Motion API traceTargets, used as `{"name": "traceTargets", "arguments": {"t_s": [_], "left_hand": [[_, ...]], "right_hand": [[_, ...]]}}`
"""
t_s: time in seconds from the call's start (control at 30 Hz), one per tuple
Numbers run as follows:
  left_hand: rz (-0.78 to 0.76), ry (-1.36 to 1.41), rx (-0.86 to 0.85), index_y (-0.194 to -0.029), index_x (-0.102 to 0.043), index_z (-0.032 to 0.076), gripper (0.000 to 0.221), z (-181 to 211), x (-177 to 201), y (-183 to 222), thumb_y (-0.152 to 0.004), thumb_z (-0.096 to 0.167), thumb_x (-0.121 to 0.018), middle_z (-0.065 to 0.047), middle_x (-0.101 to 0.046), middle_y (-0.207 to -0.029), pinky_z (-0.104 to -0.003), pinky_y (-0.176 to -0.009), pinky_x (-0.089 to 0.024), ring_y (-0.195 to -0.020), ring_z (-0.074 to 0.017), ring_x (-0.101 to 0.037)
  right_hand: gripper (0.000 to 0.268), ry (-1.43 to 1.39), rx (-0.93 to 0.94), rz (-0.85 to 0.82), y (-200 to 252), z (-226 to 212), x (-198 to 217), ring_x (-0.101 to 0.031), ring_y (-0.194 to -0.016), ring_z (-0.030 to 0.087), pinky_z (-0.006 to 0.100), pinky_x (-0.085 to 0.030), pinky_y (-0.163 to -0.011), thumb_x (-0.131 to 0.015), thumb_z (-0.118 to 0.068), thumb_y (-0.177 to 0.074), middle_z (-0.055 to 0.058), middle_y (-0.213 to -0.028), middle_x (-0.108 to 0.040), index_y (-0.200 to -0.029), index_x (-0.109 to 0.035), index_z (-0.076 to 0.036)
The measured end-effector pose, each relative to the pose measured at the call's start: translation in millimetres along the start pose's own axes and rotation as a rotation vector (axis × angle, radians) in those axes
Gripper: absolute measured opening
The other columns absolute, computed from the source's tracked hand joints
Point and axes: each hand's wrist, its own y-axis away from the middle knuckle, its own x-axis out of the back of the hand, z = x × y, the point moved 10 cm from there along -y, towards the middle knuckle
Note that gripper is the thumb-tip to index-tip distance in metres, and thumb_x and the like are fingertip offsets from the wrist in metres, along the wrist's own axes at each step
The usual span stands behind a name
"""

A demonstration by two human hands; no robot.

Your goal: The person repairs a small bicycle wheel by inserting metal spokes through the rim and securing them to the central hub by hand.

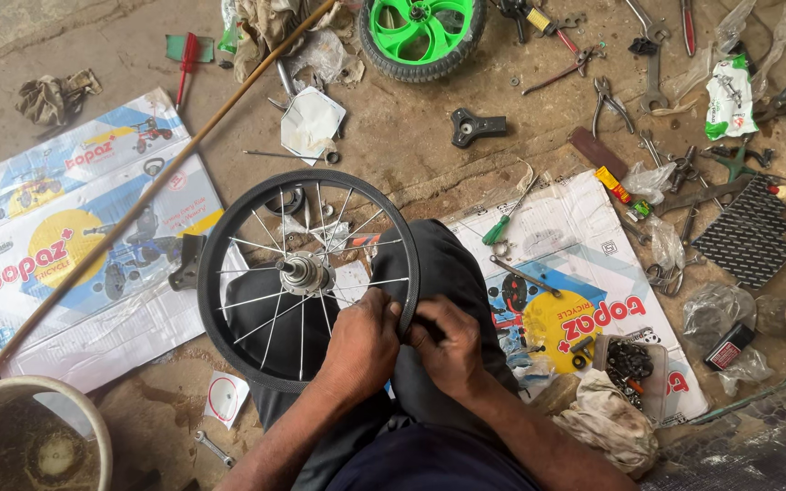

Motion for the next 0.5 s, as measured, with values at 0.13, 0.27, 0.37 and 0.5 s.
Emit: {"name": "traceTargets", "arguments": {"t_s": [0.13, 0.27, 0.37, 0.5], "left_hand": [[0.035, 0.21, -0.015, -0.104, -0.067, -0.002, 0.027, -1.5, 10.0, 8.0, -0.099, 0.022, -0.056, -0.02, -0.073, -0.076, -0.042, -0.065, -0.055, -0.069, -0.0305, -0.073], [0.042, 0.241, -0.106, -0.104, -0.067, -0.002, 0.024, 4.7, 15.9, 8.7, -0.096, 0.019, -0.057, -0.019, -0.074, -0.078, -0.04, -0.065, -0.056, -0.07, -0.0273, -0.074], [-0.027, 0.222, -0.054, -0.105, -0.066, -0.001, 0.024, -3.7, 9.2, 3.1, -0.097, 0.019, -0.056, -0.02, -0.074, -0.077, -0.04, -0.066, -0.056, -0.07, -0.0294, -0.074], [0.089, 0.074, -0.209, -0.099, -0.064, -0.003, 0.023, 3.6, 9.4, -1.5, -0.1, 0.019, -0.056, -0.027, -0.071, -0.083, -0.048, -0.07, -0.053, -0.081, -0.0429, -0.069]], "right_hand": [[0.013, -0.109, -0.046, -0.008, -0.3, 8.1, -0.6, -0.067, -0.075, 0.013, 0.026, -0.057, -0.064, -0.077, -0.004, -0.093, 0.007, -0.091, -0.066, -0.105, -0.072, -0.003], [0.014, -0.004, 0.04, 0.013, 2.2, 0.6, 0.8, -0.066, -0.074, 0.012, 0.024, -0.056, -0.061, -0.076, -0.005, -0.093, 0.007, -0.092, -0.065, -0.106, -0.071, -0.002], [0.012, 0.064, 0.003, 0.059, 4.8, 9.4, 0.1, -0.065, -0.068, 0.01, 0.024, -0.054, -0.057, -0.077, -0.005, -0.092, 0.005, -0.086, -0.064, -0.103, -0.072, -0.003], [0.014, 0.281, 0.141, 0.135, 9.1, -8.4, -0.3, -0.063, -0.068, 0.013, 0.026, -0.051, -0.056, -0.078, -0.006, -0.092, 0.006, -0.084, -0.063, -0.103, -0.07, -0.002]]}}
